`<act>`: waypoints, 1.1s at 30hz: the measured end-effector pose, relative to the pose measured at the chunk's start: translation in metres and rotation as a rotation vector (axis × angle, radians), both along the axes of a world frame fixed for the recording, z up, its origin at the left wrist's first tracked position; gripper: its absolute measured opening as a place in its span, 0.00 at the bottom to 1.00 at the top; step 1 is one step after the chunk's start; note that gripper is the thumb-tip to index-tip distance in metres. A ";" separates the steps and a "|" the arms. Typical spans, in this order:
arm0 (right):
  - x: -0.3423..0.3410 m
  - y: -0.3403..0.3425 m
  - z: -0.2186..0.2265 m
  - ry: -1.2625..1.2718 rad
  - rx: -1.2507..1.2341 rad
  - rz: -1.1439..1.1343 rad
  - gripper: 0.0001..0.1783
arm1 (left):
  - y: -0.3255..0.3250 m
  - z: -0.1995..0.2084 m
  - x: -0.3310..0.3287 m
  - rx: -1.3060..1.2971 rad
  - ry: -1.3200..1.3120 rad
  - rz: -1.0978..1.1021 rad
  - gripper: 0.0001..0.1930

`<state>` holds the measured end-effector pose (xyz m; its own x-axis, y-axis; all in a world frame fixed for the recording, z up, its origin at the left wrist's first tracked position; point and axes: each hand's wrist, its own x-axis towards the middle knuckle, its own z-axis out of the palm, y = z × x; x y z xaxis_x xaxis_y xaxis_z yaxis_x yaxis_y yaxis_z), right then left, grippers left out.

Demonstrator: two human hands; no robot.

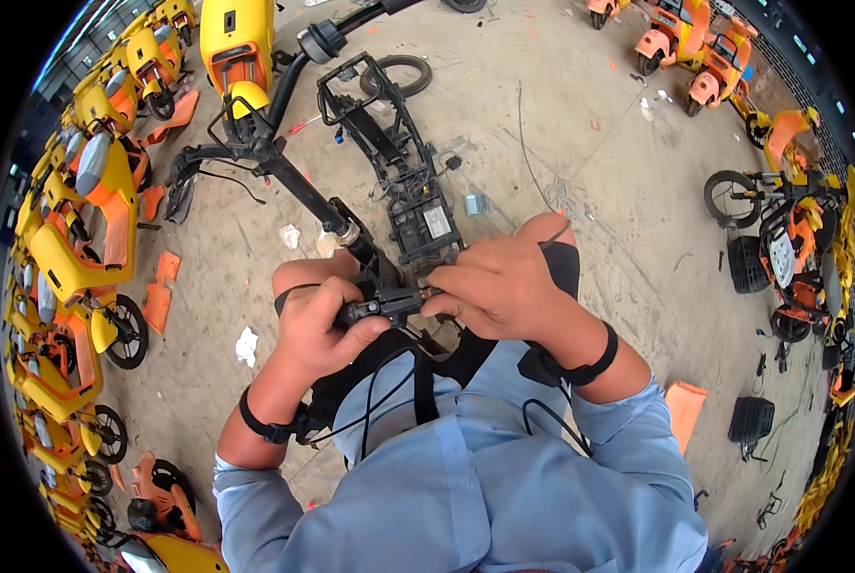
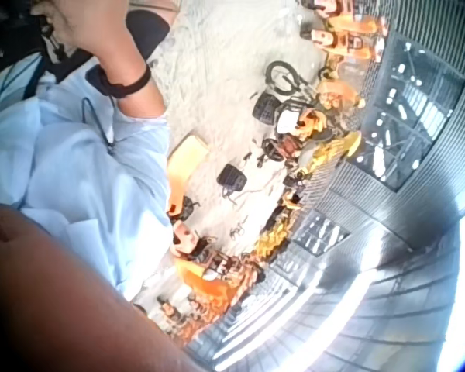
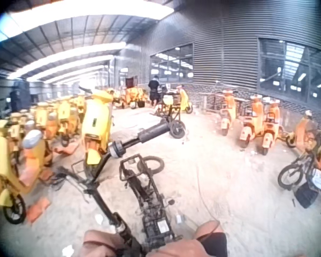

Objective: The person manipulates a brake lever assembly on a scooter, threading a cable through the component and then picking up and using a pair of pliers on the cable end.

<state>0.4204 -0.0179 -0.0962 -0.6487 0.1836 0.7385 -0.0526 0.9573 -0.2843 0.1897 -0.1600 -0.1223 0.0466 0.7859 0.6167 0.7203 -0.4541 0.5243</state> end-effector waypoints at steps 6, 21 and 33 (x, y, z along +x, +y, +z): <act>0.000 0.007 0.000 -0.207 0.041 -0.052 0.17 | 0.006 0.036 0.005 -0.100 0.457 0.114 0.25; -0.017 0.004 0.015 -0.450 0.250 0.027 0.15 | 0.003 0.028 0.023 -0.269 0.367 0.105 0.21; -0.008 -0.014 0.019 -0.657 0.094 0.162 0.16 | 0.012 0.026 0.014 -0.896 -0.192 -0.403 0.13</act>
